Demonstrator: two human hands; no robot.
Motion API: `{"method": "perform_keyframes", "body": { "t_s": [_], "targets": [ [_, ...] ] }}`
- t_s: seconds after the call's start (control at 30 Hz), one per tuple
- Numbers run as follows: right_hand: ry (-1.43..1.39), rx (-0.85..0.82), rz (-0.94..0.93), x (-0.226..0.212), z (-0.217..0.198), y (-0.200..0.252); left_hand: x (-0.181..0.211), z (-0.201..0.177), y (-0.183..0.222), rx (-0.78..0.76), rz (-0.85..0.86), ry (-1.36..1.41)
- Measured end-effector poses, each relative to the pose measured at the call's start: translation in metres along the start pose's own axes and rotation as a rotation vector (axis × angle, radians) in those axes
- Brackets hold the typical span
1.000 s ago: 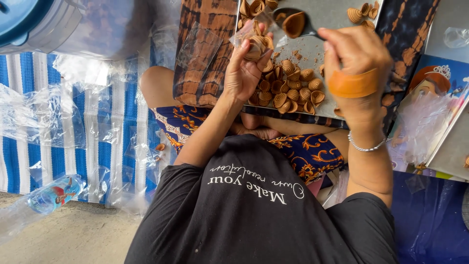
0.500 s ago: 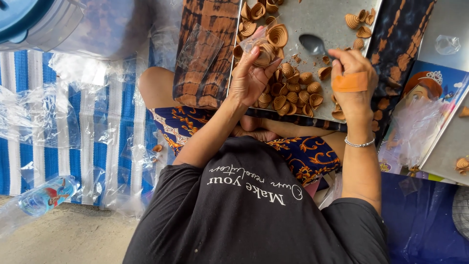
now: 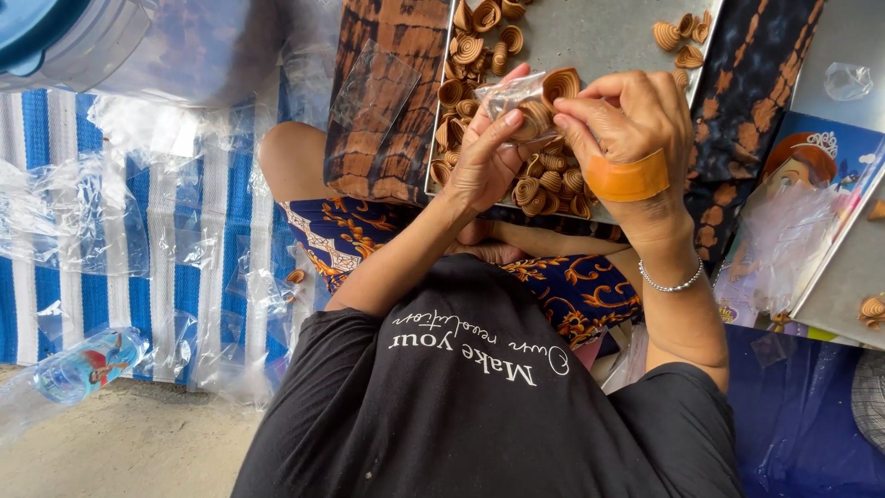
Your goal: Packaging small cone-shaped snacks into plastic bags by hand and using a spoon.
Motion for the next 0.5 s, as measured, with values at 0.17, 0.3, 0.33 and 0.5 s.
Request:
{"method": "perform_keyframes", "body": {
  "t_s": [0.17, 0.3, 0.33, 0.5],
  "targets": [
    [-0.413, -0.036, 0.203, 0.013, 0.002, 0.006, -0.001, 0.0, 0.001, 0.009, -0.021, -0.063],
    [-0.701, -0.061, 0.554, 0.042, 0.023, 0.031, -0.001, 0.007, 0.004, 0.004, -0.007, -0.074],
    [-0.836, -0.08, 0.69, 0.051, 0.035, 0.038, -0.001, 0.007, 0.004, -0.01, 0.019, -0.088],
    [-1.012, -0.108, 0.934, 0.065, 0.06, 0.048, 0.0, 0.007, 0.007, -0.023, 0.103, -0.163]
  ]
}}
Point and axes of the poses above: each hand's wrist, its own y-axis away from the middle knuckle, its own z-axis out of the palm, x = y × z, the point moved 6 cm from there along -y, towards the middle knuckle, and after that the axes turned 5 degrees about -y, right-handed, at the moved point
